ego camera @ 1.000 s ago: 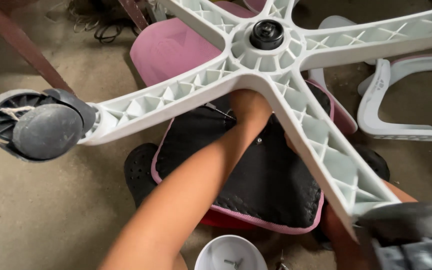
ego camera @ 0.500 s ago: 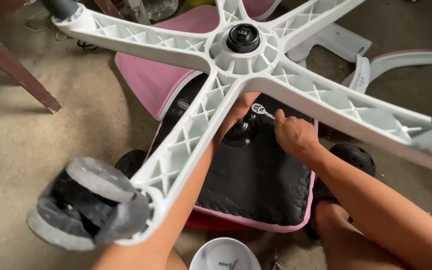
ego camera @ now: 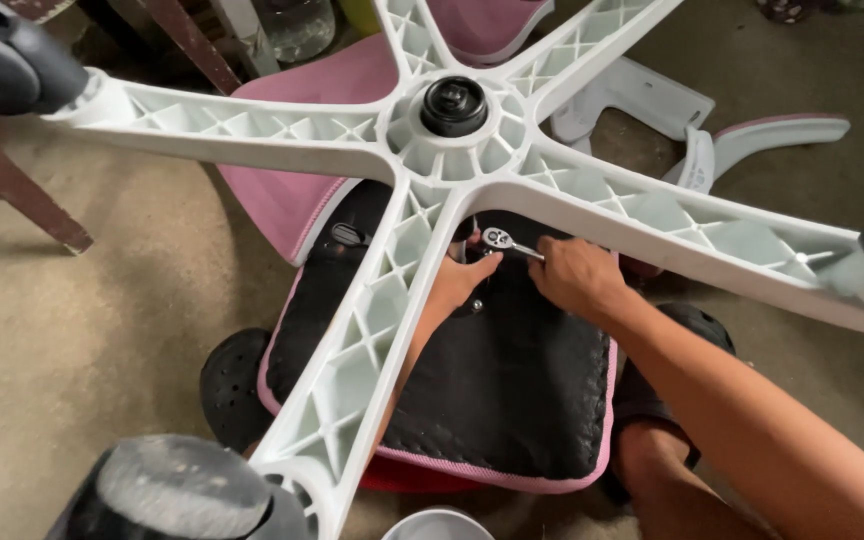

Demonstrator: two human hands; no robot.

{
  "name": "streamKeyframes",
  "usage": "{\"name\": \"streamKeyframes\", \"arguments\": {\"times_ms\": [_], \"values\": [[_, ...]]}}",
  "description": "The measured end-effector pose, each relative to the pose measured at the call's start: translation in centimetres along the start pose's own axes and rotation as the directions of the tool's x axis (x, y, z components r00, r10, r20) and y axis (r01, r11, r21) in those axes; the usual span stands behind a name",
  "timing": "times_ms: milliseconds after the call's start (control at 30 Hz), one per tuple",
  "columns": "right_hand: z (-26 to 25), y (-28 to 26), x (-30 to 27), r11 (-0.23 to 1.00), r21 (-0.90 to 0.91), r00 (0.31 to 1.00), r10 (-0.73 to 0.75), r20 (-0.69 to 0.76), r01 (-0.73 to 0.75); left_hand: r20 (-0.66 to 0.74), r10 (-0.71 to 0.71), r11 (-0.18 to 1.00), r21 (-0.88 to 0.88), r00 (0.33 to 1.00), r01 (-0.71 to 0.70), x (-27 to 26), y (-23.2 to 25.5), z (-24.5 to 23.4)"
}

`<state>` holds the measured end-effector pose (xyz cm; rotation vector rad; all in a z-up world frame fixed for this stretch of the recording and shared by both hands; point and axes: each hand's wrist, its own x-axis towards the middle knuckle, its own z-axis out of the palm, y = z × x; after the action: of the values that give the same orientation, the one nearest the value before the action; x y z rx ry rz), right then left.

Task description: The person is assembling an office chair by attaching the base and armrests.

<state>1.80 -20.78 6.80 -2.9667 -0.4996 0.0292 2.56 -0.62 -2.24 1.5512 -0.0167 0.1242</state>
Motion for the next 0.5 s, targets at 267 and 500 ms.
{"name": "streamKeyframes", "arguments": {"times_ms": [267,500], "values": [[-0.2,1.9,4.0,0.958,-0.144,0.885,-0.286,-0.366,0.25,-0.075,0.042,0.976,0.215,0.996,-0.025,0.6,1.3,0.8],[-1.9,-0.9,1.3,0.989,-0.143,0.992,0.059,0.112,-0.043,-0.018,0.179,0.964,0.205,0.984,-0.172,0.8,-0.9,0.4]]}}
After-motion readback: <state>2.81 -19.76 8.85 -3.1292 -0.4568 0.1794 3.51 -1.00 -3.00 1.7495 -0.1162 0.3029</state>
